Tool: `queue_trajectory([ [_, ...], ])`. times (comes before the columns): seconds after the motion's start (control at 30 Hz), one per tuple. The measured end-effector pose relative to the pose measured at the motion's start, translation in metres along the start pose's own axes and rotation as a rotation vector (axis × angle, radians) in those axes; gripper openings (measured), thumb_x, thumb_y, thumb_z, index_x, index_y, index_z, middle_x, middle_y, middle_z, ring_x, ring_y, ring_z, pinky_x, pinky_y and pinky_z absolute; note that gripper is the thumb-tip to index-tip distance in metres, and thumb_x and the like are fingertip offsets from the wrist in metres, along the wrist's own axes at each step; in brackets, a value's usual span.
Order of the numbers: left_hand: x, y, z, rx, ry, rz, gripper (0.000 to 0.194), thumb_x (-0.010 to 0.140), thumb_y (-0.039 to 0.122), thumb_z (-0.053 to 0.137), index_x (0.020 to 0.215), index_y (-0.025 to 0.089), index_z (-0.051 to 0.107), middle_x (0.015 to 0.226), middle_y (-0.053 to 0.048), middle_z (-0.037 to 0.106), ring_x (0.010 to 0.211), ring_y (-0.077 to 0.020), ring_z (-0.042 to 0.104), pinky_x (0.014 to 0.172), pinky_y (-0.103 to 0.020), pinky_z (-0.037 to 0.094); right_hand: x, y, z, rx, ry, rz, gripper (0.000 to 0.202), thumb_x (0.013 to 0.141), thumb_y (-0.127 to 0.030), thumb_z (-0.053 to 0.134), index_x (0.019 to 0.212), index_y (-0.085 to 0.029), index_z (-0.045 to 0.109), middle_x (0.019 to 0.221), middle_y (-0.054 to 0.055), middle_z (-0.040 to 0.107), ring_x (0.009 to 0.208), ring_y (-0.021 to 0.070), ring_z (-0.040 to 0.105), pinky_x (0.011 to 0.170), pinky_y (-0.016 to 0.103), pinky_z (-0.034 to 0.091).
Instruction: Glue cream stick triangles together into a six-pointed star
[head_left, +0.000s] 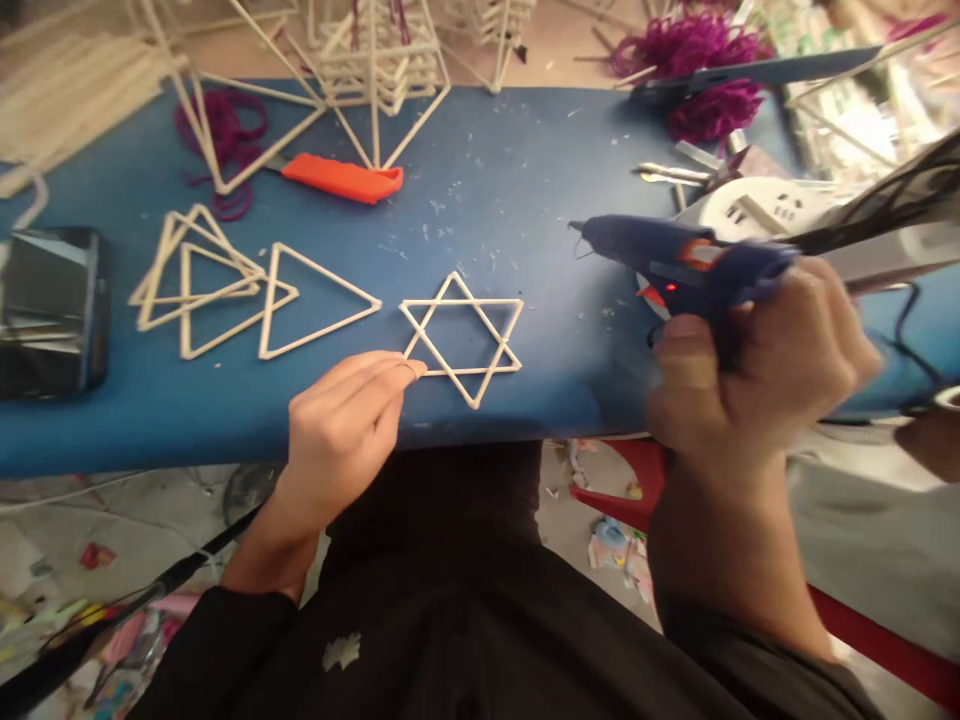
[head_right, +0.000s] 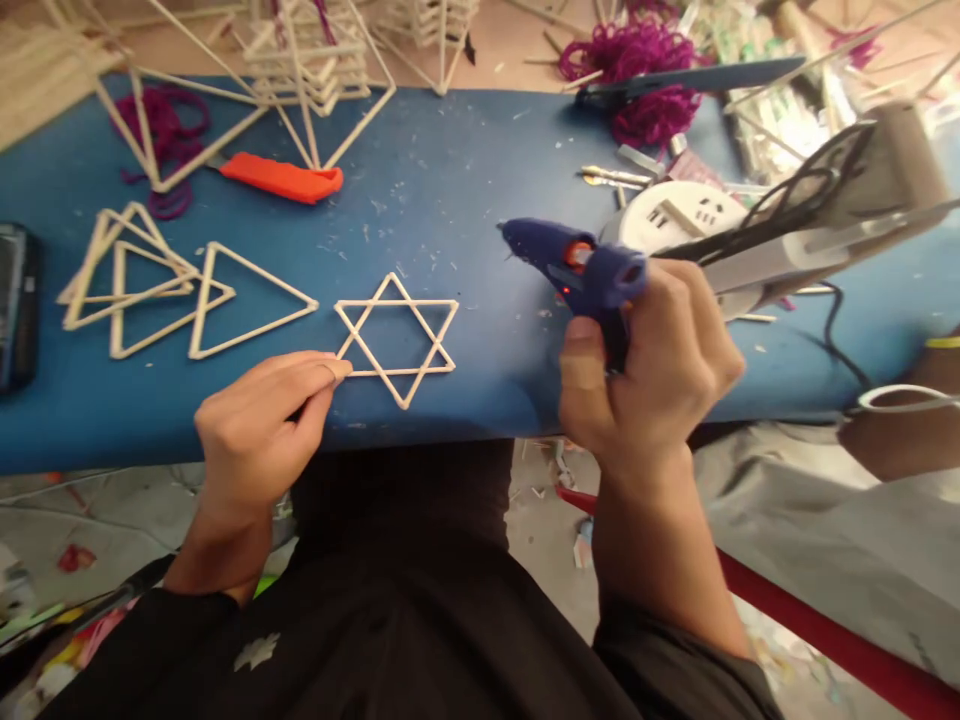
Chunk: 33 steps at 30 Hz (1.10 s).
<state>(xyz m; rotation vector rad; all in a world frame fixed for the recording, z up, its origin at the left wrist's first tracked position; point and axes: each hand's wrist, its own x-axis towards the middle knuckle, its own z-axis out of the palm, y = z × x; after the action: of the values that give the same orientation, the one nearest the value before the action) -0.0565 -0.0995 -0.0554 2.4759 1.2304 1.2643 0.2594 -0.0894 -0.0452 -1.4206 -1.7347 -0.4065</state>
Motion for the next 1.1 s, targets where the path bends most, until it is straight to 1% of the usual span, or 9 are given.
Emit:
queue_trajectory([
  [0.1, -0.002, -0.01, -0.018, 0.019, 0.023, -0.054, 0.026, 0.093, -0.005, 0.072, 0.101, 0.018, 0.079, 0.099, -0.002, 0.086, 0.099, -0.0172, 0.083, 0.097, -0.025, 0.064, 0.008, -0.004, 0.016, -0.263, 0.051, -0.31, 0.048, 0.099, -0.034, 0.059, 0.137, -0.009, 0.072, 0.107, 0.019, 0.079, 0.086, 0.0239, 0.076, 0.067, 0.033, 0.052],
  [0.2, -0.005, -0.019, -0.031, 0.194, 0.095, -0.09, 0.025, 0.093, 0.001, 0.075, 0.107, 0.02, 0.081, 0.099, -0.002, 0.086, 0.089, -0.0184, 0.079, 0.088, -0.029, 0.064, 0.01, -0.007, 0.029, -0.381, 0.035, -0.377, 0.043, 0.097, -0.026, 0.066, 0.137, -0.012, 0.072, 0.108, 0.015, 0.08, 0.066, 0.0138, 0.064, 0.057, 0.03, 0.039],
  [0.3, -0.007, -0.033, -0.038, 0.419, 0.143, -0.115, 0.03, 0.092, 0.01, 0.079, 0.119, 0.023, 0.082, 0.098, -0.003, 0.085, 0.082, -0.0216, 0.072, 0.079, -0.035, 0.06, 0.005, -0.005, 0.034, -0.387, -0.031, -0.281, 0.029, 0.096, -0.03, 0.07, 0.122, -0.018, 0.079, 0.108, 0.013, 0.08, 0.071, 0.0148, 0.066, 0.062, 0.031, 0.039],
  [0.53, -0.003, -0.062, -0.033, 0.419, 0.119, -0.214, 0.02, 0.095, 0.014, 0.074, 0.108, 0.024, 0.085, 0.092, -0.005, 0.084, 0.08, -0.0232, 0.07, 0.075, -0.037, 0.058, -0.007, 0.0, 0.033, -0.322, -0.238, -0.062, 0.02, 0.101, -0.034, 0.064, 0.113, -0.025, 0.078, 0.113, 0.009, 0.079, 0.098, 0.0266, 0.07, 0.09, 0.043, 0.049],
  [0.6, 0.0, -0.059, -0.033, 0.438, 0.183, -0.157, 0.018, 0.095, 0.013, 0.074, 0.105, 0.023, 0.085, 0.092, -0.005, 0.085, 0.08, -0.0224, 0.07, 0.073, -0.036, 0.057, -0.01, -0.002, 0.029, -0.298, -0.199, -0.066, 0.018, 0.101, -0.033, 0.065, 0.111, -0.026, 0.078, 0.113, 0.009, 0.079, 0.103, 0.0285, 0.07, 0.094, 0.046, 0.051],
  [0.73, 0.005, -0.029, -0.035, 0.423, 0.344, 0.022, 0.022, 0.093, 0.008, 0.078, 0.107, 0.025, 0.083, 0.09, -0.001, 0.085, 0.075, -0.0183, 0.068, 0.072, -0.032, 0.056, -0.015, -0.025, 0.013, -0.079, 0.07, -0.176, 0.018, 0.095, -0.019, 0.073, 0.111, -0.025, 0.077, 0.103, 0.007, 0.078, 0.091, 0.0219, 0.072, 0.086, 0.038, 0.059],
  [0.93, 0.004, 0.025, -0.026, 0.257, 0.195, 0.19, 0.034, 0.088, -0.002, 0.075, 0.11, 0.023, 0.079, 0.096, 0.001, 0.087, 0.083, -0.0192, 0.074, 0.085, -0.036, 0.067, -0.022, -0.076, -0.011, 0.269, 0.034, -0.216, 0.047, 0.083, -0.019, 0.091, 0.128, -0.022, 0.077, 0.114, 0.01, 0.08, 0.092, 0.0204, 0.079, 0.079, 0.031, 0.068],
  [1.03, -0.001, 0.031, -0.02, 0.138, 0.129, 0.21, 0.04, 0.087, -0.003, 0.072, 0.114, 0.027, 0.078, 0.109, 0.001, 0.087, 0.094, -0.022, 0.077, 0.095, -0.043, 0.07, -0.027, -0.082, -0.011, 0.448, -0.013, -0.137, 0.043, 0.082, -0.011, 0.089, 0.122, -0.027, 0.081, 0.114, 0.007, 0.08, 0.083, 0.0179, 0.079, 0.069, 0.03, 0.07],
  [1.1, -0.002, 0.029, -0.018, 0.084, 0.091, 0.201, 0.042, 0.088, -0.002, 0.073, 0.118, 0.027, 0.078, 0.115, 0.0, 0.087, 0.101, -0.0238, 0.078, 0.09, -0.042, 0.072, -0.028, -0.08, -0.007, 0.546, -0.028, -0.084, 0.042, 0.082, -0.008, 0.088, 0.118, -0.029, 0.082, 0.111, 0.006, 0.08, 0.079, 0.0172, 0.079, 0.066, 0.031, 0.071],
])
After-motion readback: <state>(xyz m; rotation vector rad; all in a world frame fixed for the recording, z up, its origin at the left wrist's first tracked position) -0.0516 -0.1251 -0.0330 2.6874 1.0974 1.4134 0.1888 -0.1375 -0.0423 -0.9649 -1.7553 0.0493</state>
